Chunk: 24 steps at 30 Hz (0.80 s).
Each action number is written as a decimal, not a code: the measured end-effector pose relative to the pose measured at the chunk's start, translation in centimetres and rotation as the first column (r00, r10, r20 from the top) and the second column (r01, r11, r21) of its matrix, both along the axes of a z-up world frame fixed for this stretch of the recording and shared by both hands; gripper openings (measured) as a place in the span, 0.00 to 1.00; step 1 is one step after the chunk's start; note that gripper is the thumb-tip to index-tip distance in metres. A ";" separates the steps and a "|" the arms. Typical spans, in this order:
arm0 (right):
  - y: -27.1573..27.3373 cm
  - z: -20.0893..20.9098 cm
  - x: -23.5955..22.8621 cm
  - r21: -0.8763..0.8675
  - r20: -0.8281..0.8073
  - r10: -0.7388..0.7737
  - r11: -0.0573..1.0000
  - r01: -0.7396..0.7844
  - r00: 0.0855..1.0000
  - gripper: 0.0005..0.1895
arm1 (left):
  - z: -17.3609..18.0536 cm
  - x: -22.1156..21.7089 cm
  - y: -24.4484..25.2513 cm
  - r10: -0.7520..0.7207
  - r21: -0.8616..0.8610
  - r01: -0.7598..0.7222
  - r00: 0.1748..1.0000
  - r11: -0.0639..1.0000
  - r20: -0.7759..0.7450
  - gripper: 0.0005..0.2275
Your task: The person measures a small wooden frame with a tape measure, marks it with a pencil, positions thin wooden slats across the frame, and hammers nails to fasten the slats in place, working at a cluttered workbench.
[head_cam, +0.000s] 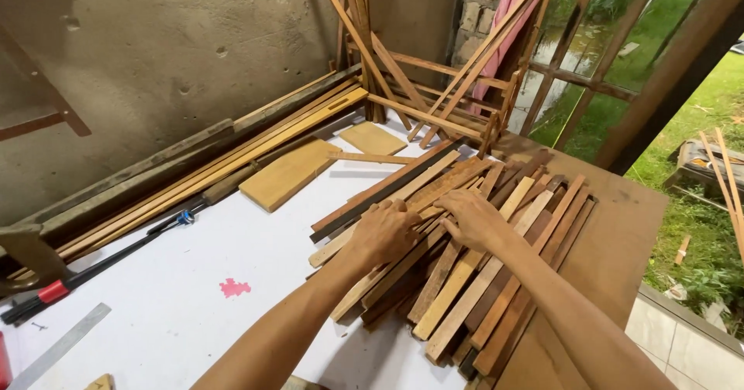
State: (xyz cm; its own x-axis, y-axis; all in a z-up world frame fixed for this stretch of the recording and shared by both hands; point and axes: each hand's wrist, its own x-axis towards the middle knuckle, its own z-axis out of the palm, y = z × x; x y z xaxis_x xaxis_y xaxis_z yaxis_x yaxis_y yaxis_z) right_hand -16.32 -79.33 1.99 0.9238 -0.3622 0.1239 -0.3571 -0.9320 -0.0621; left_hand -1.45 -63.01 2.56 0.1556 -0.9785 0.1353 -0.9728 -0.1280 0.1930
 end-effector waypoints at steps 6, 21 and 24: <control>-1.1 -0.7 1.8 0.078 -0.043 -0.067 0.995 0.070 0.997 0.16 | -2.3 2.1 -0.8 -0.008 -0.039 0.007 0.999 0.999 -0.044 0.12; -1.9 -2.2 1.9 -0.025 -0.076 -0.012 1.000 0.010 0.997 0.16 | -5.4 3.2 -0.7 -0.119 -0.271 0.059 0.970 0.961 -0.212 0.14; -0.4 0.1 0.5 -0.111 -0.075 -0.009 0.994 0.001 0.997 0.13 | -5.1 3.2 -0.1 -0.115 -0.252 0.062 0.972 0.966 -0.203 0.16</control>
